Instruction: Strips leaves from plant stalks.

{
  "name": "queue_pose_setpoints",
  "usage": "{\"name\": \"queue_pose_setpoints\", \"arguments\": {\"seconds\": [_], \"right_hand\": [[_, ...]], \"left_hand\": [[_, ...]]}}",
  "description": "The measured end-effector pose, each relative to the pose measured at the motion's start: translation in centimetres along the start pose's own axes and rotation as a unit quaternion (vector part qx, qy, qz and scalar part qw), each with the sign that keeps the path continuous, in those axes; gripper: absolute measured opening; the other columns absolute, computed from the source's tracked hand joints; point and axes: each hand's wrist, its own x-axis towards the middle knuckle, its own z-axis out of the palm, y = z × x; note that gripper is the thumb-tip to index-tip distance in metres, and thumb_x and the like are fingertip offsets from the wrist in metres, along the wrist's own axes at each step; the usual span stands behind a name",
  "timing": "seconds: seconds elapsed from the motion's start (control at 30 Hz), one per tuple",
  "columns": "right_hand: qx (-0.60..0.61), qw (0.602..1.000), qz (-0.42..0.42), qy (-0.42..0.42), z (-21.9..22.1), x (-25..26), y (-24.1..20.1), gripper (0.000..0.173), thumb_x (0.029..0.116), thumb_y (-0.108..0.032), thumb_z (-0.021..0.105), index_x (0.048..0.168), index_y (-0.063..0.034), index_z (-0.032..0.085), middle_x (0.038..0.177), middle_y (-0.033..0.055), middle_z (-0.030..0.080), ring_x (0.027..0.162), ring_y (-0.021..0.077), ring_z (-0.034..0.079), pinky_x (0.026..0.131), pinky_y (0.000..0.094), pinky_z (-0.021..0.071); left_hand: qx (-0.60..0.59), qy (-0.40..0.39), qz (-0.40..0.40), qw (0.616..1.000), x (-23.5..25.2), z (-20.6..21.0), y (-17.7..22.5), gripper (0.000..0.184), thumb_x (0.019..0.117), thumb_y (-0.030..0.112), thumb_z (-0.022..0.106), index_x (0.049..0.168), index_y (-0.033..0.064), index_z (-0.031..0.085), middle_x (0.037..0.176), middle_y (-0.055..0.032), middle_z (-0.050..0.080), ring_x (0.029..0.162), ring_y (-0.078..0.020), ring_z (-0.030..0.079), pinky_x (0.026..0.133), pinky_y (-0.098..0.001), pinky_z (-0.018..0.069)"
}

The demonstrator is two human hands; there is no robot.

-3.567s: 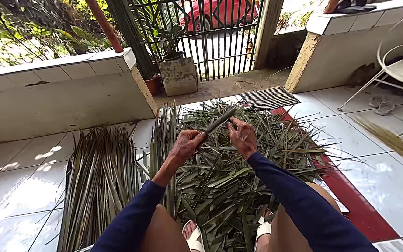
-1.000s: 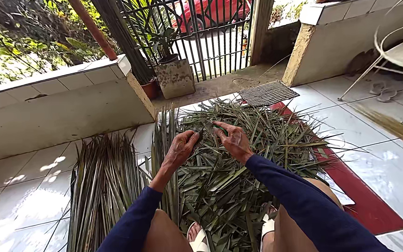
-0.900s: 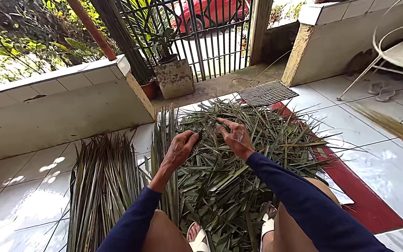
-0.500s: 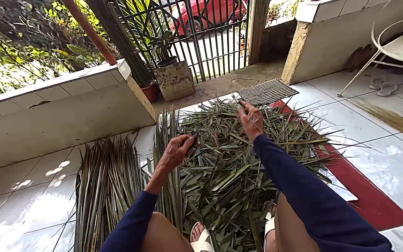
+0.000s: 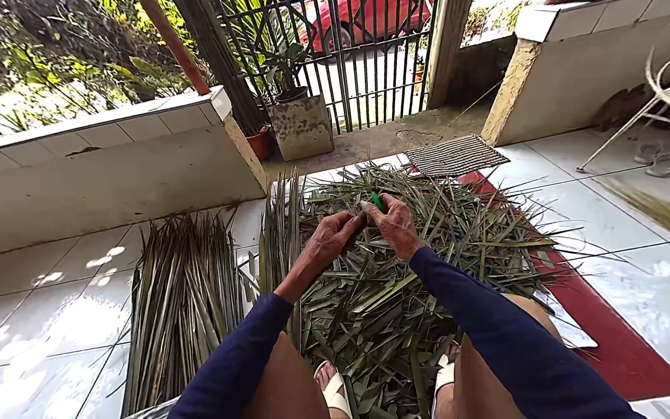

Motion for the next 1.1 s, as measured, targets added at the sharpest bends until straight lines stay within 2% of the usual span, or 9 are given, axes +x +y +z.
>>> {"name": "queue_pose_setpoints", "arguments": {"seconds": [0.07, 0.13, 0.23, 0.37, 0.47, 0.57, 0.67, 0.83, 1.1], "right_hand": [[0.015, 0.999, -0.008, 0.03, -1.0, 1.6, 0.5, 0.028, 0.1001, -0.036, 0.066, 0.106, -0.0098, 0.071, 0.078, 0.0055, 0.064, 0.068, 0.0181, 0.059, 0.065, 0.0413, 0.0499], [0.026, 0.997, -0.013, 0.066, -2.5, 2.9, 1.2, 0.028, 0.099, -0.036, 0.067, 0.105, -0.0091, 0.071, 0.078, 0.0055, 0.064, 0.069, 0.0182, 0.06, 0.066, 0.0419, 0.0502], [0.017, 0.995, -0.004, 0.095, -4.1, 3.3, 1.5, 0.031, 0.0991, -0.038, 0.067, 0.105, -0.0079, 0.07, 0.08, 0.0065, 0.066, 0.072, 0.0194, 0.062, 0.068, 0.0435, 0.0516], [-0.018, 0.999, -0.01, 0.047, -3.1, 1.3, 1.1, 0.044, 0.1029, -0.052, 0.056, 0.116, -0.0119, 0.068, 0.084, 0.0062, 0.064, 0.072, 0.0202, 0.059, 0.067, 0.044, 0.0498], [-0.019, 0.998, -0.04, -0.049, -1.3, -0.4, 0.4, 0.04, 0.1084, -0.042, 0.048, 0.135, -0.0174, 0.065, 0.079, 0.0045, 0.061, 0.063, 0.0174, 0.055, 0.059, 0.0391, 0.0482], [-0.028, 0.993, -0.054, -0.104, 0.2, -1.4, 0.0, 0.038, 0.1073, -0.038, 0.051, 0.141, -0.0255, 0.063, 0.08, 0.0023, 0.065, 0.066, 0.0148, 0.057, 0.065, 0.0387, 0.0504], [-0.034, 0.989, -0.071, -0.126, 0.8, -1.7, 0.0, 0.04, 0.1071, -0.041, 0.051, 0.143, -0.0275, 0.063, 0.094, 0.0019, 0.071, 0.075, 0.0125, 0.063, 0.074, 0.0369, 0.0538], [-0.015, 0.987, -0.083, -0.137, 0.9, -1.7, -0.1, 0.039, 0.107, -0.037, 0.054, 0.142, -0.0245, 0.064, 0.087, 0.0003, 0.069, 0.069, 0.0092, 0.059, 0.069, 0.0306, 0.0512], [-0.04, 0.989, -0.096, -0.103, 0.7, -1.5, -0.4, 0.035, 0.105, -0.039, 0.058, 0.135, -0.0263, 0.07, 0.091, -0.0014, 0.072, 0.071, 0.0086, 0.06, 0.07, 0.0332, 0.0517]], "left_hand": [[-0.026, -0.044, -0.034, 0.998, -0.2, -0.4, -0.1, 0.043, 0.1121, 0.038, 0.041, 0.109, 0.0048, 0.067, 0.075, -0.0094, 0.066, 0.058, -0.0159, 0.062, 0.053, -0.0275, 0.0531], [-0.054, -0.092, -0.068, 0.992, -0.5, -1.2, -0.7, 0.048, 0.1125, 0.04, 0.037, 0.11, 0.0034, 0.069, 0.076, -0.0091, 0.067, 0.059, -0.0155, 0.062, 0.053, -0.0279, 0.0534], [-0.108, -0.124, -0.091, 0.982, -0.9, -2.1, -1.8, 0.037, 0.1105, 0.034, 0.047, 0.107, 0.0027, 0.067, 0.074, -0.0069, 0.064, 0.057, -0.0128, 0.061, 0.052, -0.0255, 0.0532], [-0.185, 0.0, -0.111, 0.976, -0.6, -2.5, -1.9, 0.026, 0.1072, 0.026, 0.056, 0.104, 0.0024, 0.066, 0.069, -0.0053, 0.058, 0.048, -0.0093, 0.051, 0.044, -0.021, 0.0452], [-0.234, 0.073, -0.099, 0.965, -0.1, -3.2, -1.5, 0.026, 0.1089, 0.027, 0.053, 0.108, 0.0031, 0.064, 0.07, -0.0064, 0.058, 0.048, -0.0099, 0.05, 0.043, -0.0214, 0.0447], [-0.265, 0.089, -0.076, 0.957, 0.2, -3.2, -0.8, 0.03, 0.1109, 0.029, 0.046, 0.109, 0.0051, 0.063, 0.072, -0.0066, 0.057, 0.051, -0.0113, 0.051, 0.046, -0.0228, 0.0455], [-0.281, 0.084, -0.065, 0.954, 0.4, -2.6, -0.3, 0.029, 0.1112, 0.028, 0.045, 0.108, 0.0052, 0.063, 0.072, -0.007, 0.056, 0.05, -0.0113, 0.051, 0.045, -0.0227, 0.0454], [-0.285, 0.068, -0.075, 0.953, 0.2, -1.8, 0.3, 0.026, 0.1111, 0.026, 0.045, 0.107, 0.0071, 0.062, 0.07, -0.0054, 0.055, 0.048, -0.0093, 0.048, 0.043, -0.0205, 0.0427], [-0.337, 0.025, -0.094, 0.936, 0.0, -2.3, 0.3, 0.026, 0.1118, 0.023, 0.039, 0.106, 0.0066, 0.059, 0.067, -0.003, 0.052, 0.046, -0.0075, 0.045, 0.042, -0.0188, 0.0397]]}}
